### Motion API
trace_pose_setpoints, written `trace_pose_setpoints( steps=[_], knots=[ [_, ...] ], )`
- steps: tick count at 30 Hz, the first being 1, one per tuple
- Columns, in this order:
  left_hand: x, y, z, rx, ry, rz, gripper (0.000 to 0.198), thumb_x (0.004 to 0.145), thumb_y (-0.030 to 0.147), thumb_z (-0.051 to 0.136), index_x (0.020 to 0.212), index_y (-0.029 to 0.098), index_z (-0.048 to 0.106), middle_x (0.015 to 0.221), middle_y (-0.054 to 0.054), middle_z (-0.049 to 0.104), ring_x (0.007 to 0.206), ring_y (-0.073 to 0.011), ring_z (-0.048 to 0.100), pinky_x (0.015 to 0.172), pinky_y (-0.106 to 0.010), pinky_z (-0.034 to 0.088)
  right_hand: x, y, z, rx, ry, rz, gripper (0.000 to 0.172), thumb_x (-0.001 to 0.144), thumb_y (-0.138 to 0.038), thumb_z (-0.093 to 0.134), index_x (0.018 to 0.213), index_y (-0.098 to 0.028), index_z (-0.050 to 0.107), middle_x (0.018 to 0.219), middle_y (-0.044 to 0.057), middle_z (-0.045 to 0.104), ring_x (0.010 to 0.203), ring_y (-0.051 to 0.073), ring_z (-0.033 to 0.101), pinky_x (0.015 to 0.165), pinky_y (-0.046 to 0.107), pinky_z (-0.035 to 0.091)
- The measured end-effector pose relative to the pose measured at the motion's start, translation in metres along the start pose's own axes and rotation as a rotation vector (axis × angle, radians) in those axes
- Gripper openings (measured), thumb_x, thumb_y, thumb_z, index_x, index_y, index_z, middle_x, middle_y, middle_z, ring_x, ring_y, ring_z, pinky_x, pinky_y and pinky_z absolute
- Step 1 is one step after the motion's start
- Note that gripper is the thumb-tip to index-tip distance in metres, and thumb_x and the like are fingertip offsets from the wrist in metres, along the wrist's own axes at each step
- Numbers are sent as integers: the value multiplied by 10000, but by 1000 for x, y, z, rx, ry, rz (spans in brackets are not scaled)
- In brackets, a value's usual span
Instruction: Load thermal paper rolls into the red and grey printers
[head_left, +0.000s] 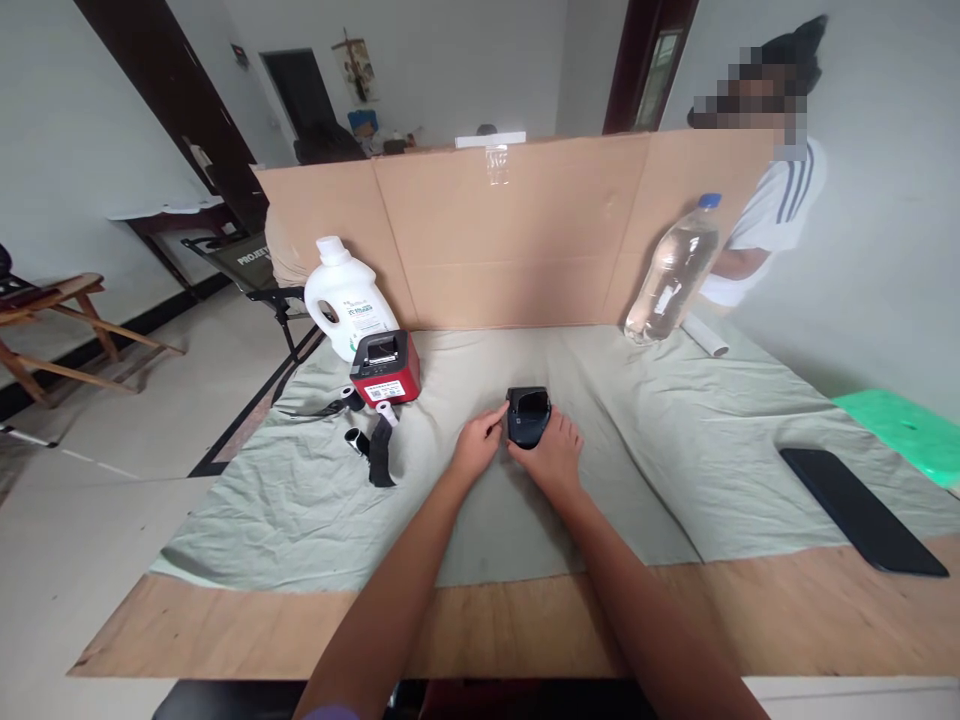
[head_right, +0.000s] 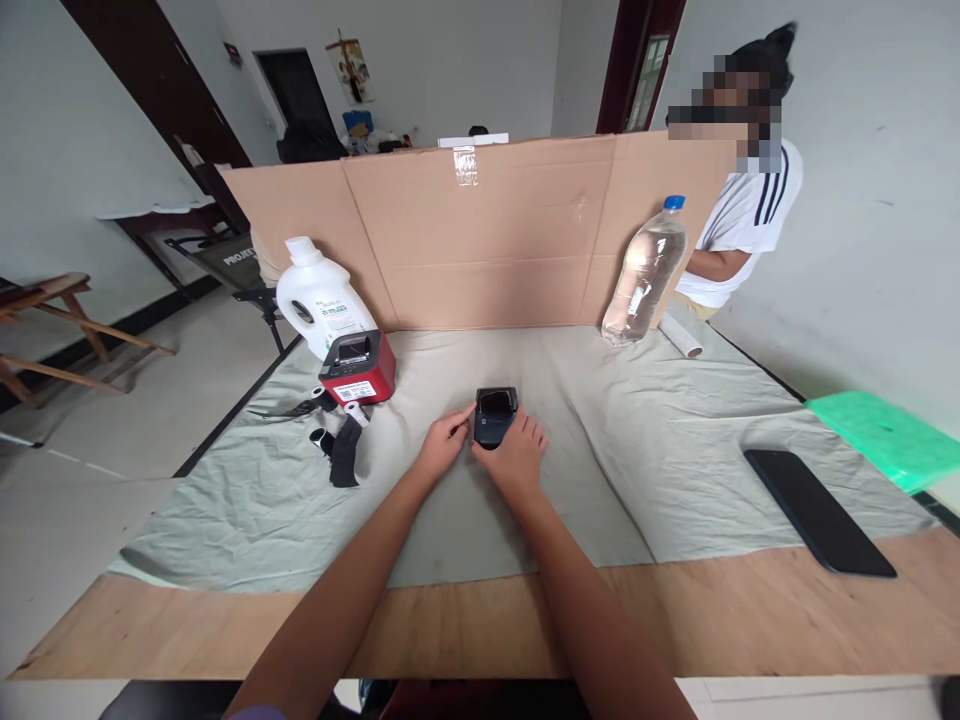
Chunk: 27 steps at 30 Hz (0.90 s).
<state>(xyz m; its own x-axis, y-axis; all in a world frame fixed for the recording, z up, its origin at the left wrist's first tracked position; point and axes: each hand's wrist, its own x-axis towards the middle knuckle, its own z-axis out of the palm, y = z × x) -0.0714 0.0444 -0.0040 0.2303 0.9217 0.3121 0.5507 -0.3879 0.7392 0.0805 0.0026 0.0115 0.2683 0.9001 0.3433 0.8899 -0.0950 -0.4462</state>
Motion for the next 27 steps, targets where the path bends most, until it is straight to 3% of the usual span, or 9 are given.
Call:
trace_pose_setpoints(
  steps=[7, 10, 13, 17, 22, 25, 27],
  knots=[
    [22, -2, 4, -155, 36, 1, 532, 939, 139, 409, 1455, 187, 526, 1019, -58, 667, 912, -165, 611, 906, -289, 495, 1, 0, -2, 20, -30, 19, 900, 658, -520, 738, 1365, -65, 417, 1149, 183, 589, 1099, 354, 528, 936, 425, 359],
    [42, 1, 0, -169, -8, -61, 560, 950, 166, 422, 1509, 190, 447, 907, -26, 664, 806, -152, 595, 839, -280, 504, 1, 0, -5, 39, -48, 21, 905, 655, -520, 735, 1376, -81, 411, 1154, 176, 585, 1102, 354, 526, 940, 428, 358],
    [58, 5, -7, -146, -31, -133, 568, 930, 176, 463, 1498, 176, 462, 765, 13, 612, 684, -136, 542, 754, -261, 497, 0, 0, -7, 61, -63, 24, 904, 655, -518, 736, 1382, -92, 410, 1162, 171, 585, 1095, 355, 526, 947, 433, 355],
    [64, 20, -14, -107, 4, -113, 554, 900, 192, 521, 1453, 164, 517, 791, 15, 612, 658, -117, 524, 707, -234, 480, 0, -2, -9, 62, -69, 29, 897, 651, -502, 742, 1374, -76, 425, 1151, 180, 588, 1093, 357, 527, 951, 433, 351],
    [65, 51, -14, 225, -13, 8, 335, 925, 238, 527, 1214, 218, 696, 905, -23, 664, 756, -138, 600, 743, -243, 474, -1, -3, -10, 76, -56, 32, 889, 653, -492, 731, 1368, -53, 435, 1152, 181, 589, 1086, 348, 522, 940, 428, 353],
    [73, 63, -10, 478, -163, 20, 227, 900, 298, 593, 1039, 241, 763, 1036, -64, 684, 951, -206, 641, 787, -270, 475, -1, -2, -9, 94, -61, 31, 902, 649, -488, 737, 1375, -50, 430, 1160, 177, 589, 1087, 344, 518, 939, 426, 352],
    [83, 67, -7, 525, -276, 7, 196, 832, 308, 684, 987, 243, 784, 1065, -81, 694, 993, -244, 646, 780, -282, 477, 0, -1, -9, 102, -69, 31, 914, 648, -493, 745, 1380, -50, 423, 1165, 177, 589, 1092, 345, 518, 941, 428, 351]
  ],
)
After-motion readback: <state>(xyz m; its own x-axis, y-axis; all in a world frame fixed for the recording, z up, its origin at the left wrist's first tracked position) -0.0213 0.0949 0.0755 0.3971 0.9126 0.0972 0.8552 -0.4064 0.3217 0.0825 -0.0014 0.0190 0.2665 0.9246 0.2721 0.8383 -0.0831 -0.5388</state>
